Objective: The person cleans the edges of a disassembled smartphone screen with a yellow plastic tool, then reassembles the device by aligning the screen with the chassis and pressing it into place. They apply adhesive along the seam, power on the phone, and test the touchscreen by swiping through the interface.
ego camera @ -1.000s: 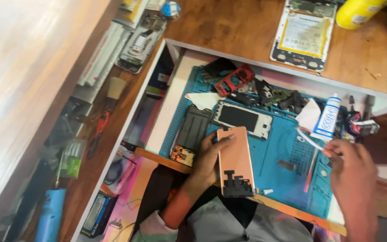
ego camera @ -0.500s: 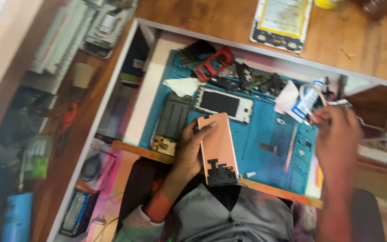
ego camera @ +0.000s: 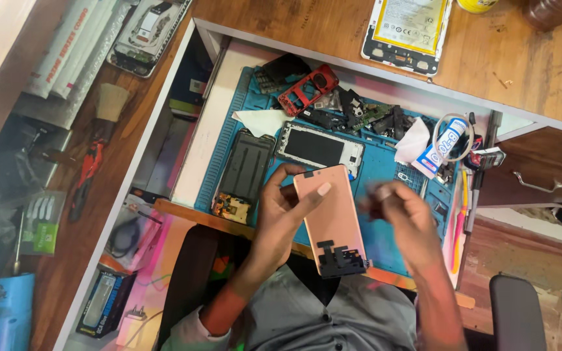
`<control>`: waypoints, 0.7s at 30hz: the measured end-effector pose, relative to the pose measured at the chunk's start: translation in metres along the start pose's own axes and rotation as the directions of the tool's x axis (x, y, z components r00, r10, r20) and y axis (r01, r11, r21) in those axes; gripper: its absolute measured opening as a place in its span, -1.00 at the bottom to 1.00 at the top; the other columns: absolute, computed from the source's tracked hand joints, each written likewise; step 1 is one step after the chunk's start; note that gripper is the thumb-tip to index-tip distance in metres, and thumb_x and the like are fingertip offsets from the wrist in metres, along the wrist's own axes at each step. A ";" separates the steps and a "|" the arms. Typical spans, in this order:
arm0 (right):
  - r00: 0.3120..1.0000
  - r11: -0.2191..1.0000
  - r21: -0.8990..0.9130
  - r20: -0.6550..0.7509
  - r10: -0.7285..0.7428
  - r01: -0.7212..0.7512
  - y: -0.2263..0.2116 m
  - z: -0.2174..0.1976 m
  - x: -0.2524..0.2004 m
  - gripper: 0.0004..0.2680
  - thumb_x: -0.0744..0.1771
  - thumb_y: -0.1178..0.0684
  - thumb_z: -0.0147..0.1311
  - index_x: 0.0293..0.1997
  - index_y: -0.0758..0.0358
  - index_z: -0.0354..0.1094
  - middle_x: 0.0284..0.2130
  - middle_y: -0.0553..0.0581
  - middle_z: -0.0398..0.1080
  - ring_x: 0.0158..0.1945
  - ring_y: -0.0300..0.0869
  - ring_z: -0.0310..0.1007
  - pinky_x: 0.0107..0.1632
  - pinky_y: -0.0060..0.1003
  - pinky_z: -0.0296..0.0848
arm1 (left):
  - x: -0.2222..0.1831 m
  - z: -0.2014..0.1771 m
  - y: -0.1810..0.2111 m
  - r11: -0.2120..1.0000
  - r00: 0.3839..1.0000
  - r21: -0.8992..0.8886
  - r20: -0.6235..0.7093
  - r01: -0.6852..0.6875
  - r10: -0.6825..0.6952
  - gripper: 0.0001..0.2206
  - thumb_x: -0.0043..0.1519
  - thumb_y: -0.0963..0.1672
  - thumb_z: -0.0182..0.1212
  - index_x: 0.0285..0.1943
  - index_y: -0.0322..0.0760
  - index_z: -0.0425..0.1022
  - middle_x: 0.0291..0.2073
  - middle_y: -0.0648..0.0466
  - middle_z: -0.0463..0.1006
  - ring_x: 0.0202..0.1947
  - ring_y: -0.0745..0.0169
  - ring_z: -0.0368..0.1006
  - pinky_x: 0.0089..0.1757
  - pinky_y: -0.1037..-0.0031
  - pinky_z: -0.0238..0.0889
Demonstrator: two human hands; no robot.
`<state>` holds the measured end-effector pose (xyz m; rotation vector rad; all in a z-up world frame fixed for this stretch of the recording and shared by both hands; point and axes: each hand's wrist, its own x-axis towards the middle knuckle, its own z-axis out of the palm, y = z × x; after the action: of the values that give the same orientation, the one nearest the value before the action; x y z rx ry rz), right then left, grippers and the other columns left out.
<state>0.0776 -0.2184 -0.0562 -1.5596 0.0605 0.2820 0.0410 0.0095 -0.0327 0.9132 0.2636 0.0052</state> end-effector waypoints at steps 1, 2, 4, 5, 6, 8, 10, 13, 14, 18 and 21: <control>0.997 0.999 0.039 0.078 0.015 -0.018 0.003 0.005 -0.006 -0.82 0.39 0.15 0.07 0.09 0.33 0.33 -0.04 0.04 0.43 -0.08 -0.26 0.49 0.01 -0.31 0.49 | -0.001 0.005 0.004 1.000 1.000 0.005 0.010 -0.006 0.006 -0.67 0.20 -0.23 0.37 0.07 -0.33 0.32 -0.19 -0.03 0.62 -0.15 0.34 0.56 -0.11 0.51 0.45; 0.988 0.996 0.077 0.153 0.029 -0.042 0.005 0.009 -0.012 -0.71 0.35 0.19 0.06 0.22 0.29 0.26 0.12 -0.01 0.40 0.06 -0.29 0.48 0.12 -0.31 0.48 | -0.002 0.009 0.008 1.000 1.000 0.011 0.021 -0.010 0.009 -0.65 0.20 -0.24 0.37 0.08 -0.32 0.30 -0.18 -0.04 0.63 -0.14 0.34 0.56 -0.13 0.51 0.45; 0.950 0.903 0.362 0.282 0.130 -0.231 0.005 0.016 -0.019 -0.67 0.41 0.07 0.00 0.35 0.33 0.20 0.12 0.12 0.40 0.07 -0.20 0.45 0.09 -0.24 0.45 | -0.006 0.017 0.018 0.998 0.999 0.065 0.042 -0.025 0.022 -0.62 0.19 -0.24 0.37 0.11 -0.30 0.27 -0.17 -0.06 0.64 -0.15 0.35 0.56 -0.16 0.52 0.45; 0.921 0.814 0.481 0.354 0.160 -0.326 0.003 0.020 -0.024 -0.63 0.45 0.01 -0.03 0.42 0.36 0.17 0.11 0.19 0.41 0.08 -0.15 0.44 0.07 -0.20 0.43 | -0.009 0.021 0.023 0.993 0.998 0.113 0.053 -0.037 0.031 -0.61 0.19 -0.24 0.38 0.12 -0.29 0.27 -0.18 -0.08 0.64 -0.17 0.35 0.56 -0.18 0.54 0.44; 0.906 0.752 0.529 0.363 0.218 -0.393 0.001 0.022 -0.029 -0.62 0.44 -0.07 -0.07 0.41 0.30 0.16 0.11 0.19 0.41 0.08 -0.11 0.46 0.08 -0.14 0.46 | -0.011 0.025 0.027 0.986 0.997 0.158 0.063 -0.048 0.039 -0.60 0.20 -0.24 0.38 0.14 -0.28 0.26 -0.19 -0.09 0.63 -0.18 0.34 0.56 -0.20 0.55 0.44; 0.863 0.608 0.613 0.388 0.324 -0.504 -0.001 0.030 -0.038 -0.57 0.42 -0.24 -0.16 0.40 0.19 0.14 0.09 0.18 0.41 0.07 -0.03 0.49 0.09 0.00 0.50 | -0.013 0.032 0.034 0.985 0.996 0.165 0.085 -0.044 0.030 -0.59 0.19 -0.23 0.38 0.14 -0.27 0.25 -0.21 -0.09 0.64 -0.19 0.35 0.57 -0.22 0.57 0.45; 0.810 0.566 0.613 0.554 0.190 -0.552 -0.005 0.031 -0.044 -0.49 0.39 -0.36 -0.22 0.38 0.22 0.12 0.06 0.30 0.41 0.06 0.15 0.51 0.04 0.13 0.53 | -0.013 0.037 0.038 0.977 0.993 0.206 0.107 -0.064 0.042 -0.60 0.20 -0.22 0.38 0.13 -0.29 0.26 -0.22 -0.09 0.65 -0.20 0.36 0.58 -0.23 0.58 0.46; 0.757 0.562 0.588 0.644 0.109 -0.582 -0.007 0.025 -0.049 -0.41 0.40 -0.46 -0.30 0.40 0.31 0.08 0.01 0.49 0.42 0.04 0.31 0.50 0.05 0.21 0.53 | -0.014 0.041 0.041 0.946 0.988 0.302 0.124 -0.121 0.086 -0.65 0.23 -0.20 0.39 0.10 -0.35 0.31 -0.24 -0.09 0.66 -0.21 0.37 0.58 -0.23 0.59 0.46; 0.751 0.570 0.580 0.652 0.106 -0.583 -0.007 0.022 -0.050 -0.39 0.42 -0.47 -0.33 0.41 0.35 0.07 0.00 0.56 0.42 0.03 0.35 0.49 0.06 0.22 0.52 | -0.015 0.043 0.042 0.937 0.988 0.322 0.122 -0.134 0.100 -0.66 0.22 -0.20 0.39 0.09 -0.37 0.33 -0.25 -0.08 0.65 -0.21 0.38 0.58 -0.22 0.59 0.46; 0.770 0.452 0.666 0.633 0.081 -0.594 -0.002 0.011 -0.052 -0.43 0.42 -0.41 -0.24 0.43 0.33 0.04 0.08 0.46 0.36 0.00 0.38 0.49 -0.01 0.31 0.51 | -0.019 0.042 0.046 0.899 0.971 0.386 0.196 -0.207 0.140 -0.75 0.29 -0.19 0.37 0.06 -0.48 0.50 -0.20 -0.04 0.62 -0.14 0.40 0.56 -0.11 0.57 0.48; 0.781 0.450 0.695 0.624 0.009 -0.561 0.000 0.007 -0.053 -0.43 0.42 -0.38 -0.16 0.47 0.33 0.02 0.15 0.48 0.30 0.03 0.38 0.47 -0.01 0.33 0.50 | -0.021 0.042 0.047 0.943 0.972 0.278 0.193 -0.184 0.133 -0.77 0.31 -0.17 0.32 0.03 -0.52 0.54 -0.17 0.00 0.63 -0.12 0.40 0.57 -0.06 0.55 0.49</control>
<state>0.0249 -0.2194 -0.0450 -0.3664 0.0254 0.8466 0.0352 0.0036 0.0331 1.2240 0.0281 0.0375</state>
